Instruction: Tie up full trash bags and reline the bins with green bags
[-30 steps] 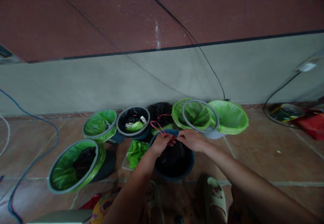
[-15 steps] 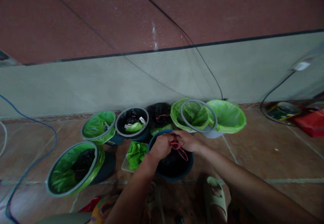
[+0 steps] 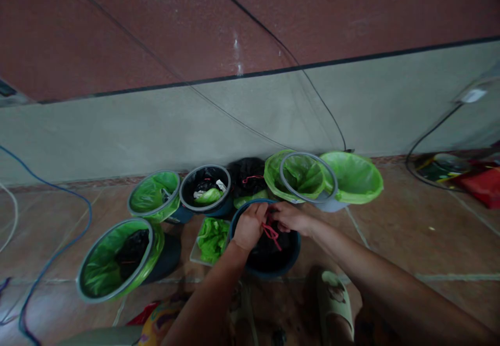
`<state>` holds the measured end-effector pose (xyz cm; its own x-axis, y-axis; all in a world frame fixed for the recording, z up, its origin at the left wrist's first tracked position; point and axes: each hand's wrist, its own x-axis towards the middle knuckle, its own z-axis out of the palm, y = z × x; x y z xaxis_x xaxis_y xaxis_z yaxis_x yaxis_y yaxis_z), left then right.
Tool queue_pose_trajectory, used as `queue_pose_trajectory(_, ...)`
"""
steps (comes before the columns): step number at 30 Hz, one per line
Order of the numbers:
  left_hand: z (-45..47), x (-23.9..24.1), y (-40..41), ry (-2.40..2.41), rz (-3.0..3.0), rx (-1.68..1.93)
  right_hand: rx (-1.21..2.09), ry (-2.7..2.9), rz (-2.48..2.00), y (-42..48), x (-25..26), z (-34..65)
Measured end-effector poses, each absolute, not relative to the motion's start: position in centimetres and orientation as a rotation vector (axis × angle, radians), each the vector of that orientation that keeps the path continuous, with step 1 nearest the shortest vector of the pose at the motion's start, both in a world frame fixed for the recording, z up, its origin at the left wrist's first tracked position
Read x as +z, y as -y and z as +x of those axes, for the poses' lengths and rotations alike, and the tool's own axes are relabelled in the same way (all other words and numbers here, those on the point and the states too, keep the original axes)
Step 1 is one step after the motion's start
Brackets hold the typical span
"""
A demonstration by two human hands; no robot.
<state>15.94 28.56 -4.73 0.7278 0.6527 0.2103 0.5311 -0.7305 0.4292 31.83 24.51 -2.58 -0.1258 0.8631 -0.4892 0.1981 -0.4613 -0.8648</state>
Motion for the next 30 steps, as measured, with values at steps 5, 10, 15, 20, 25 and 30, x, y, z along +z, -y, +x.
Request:
queue_pose_trajectory(5,15.8,-4.4,-28.3,-0.999,2.637,0.521,1.730,1.125,-1.515,-24.4,-2.2,32.1)
queue_pose_trajectory(10,15.8,-3.6,-28.5,-1.102,2.760,0.310,1.631,1.146,-1.615,-24.6,-2.8,32.2)
queue_pose_trajectory(15,16.2,-2.9,-28.5,-1.329,2.611,0.034,0.880,1.607,-1.955,-25.0,-1.7,32.4)
queue_pose_trajectory(20,15.7,-2.4,-28.7,-1.322,2.483,-0.087,0.823,1.734,-2.090,-24.7,-1.0,33.3)
queue_pose_trajectory(25,14.2,-3.0,-29.1,-1.354,2.428,-0.188,0.989,1.783,-2.295,-24.5,-2.3,35.0)
queue_pose_trajectory(30,13.1,-3.0,-29.8,-1.498,2.127,-0.060,0.911,1.844,-2.412,-24.7,-3.7,35.2)
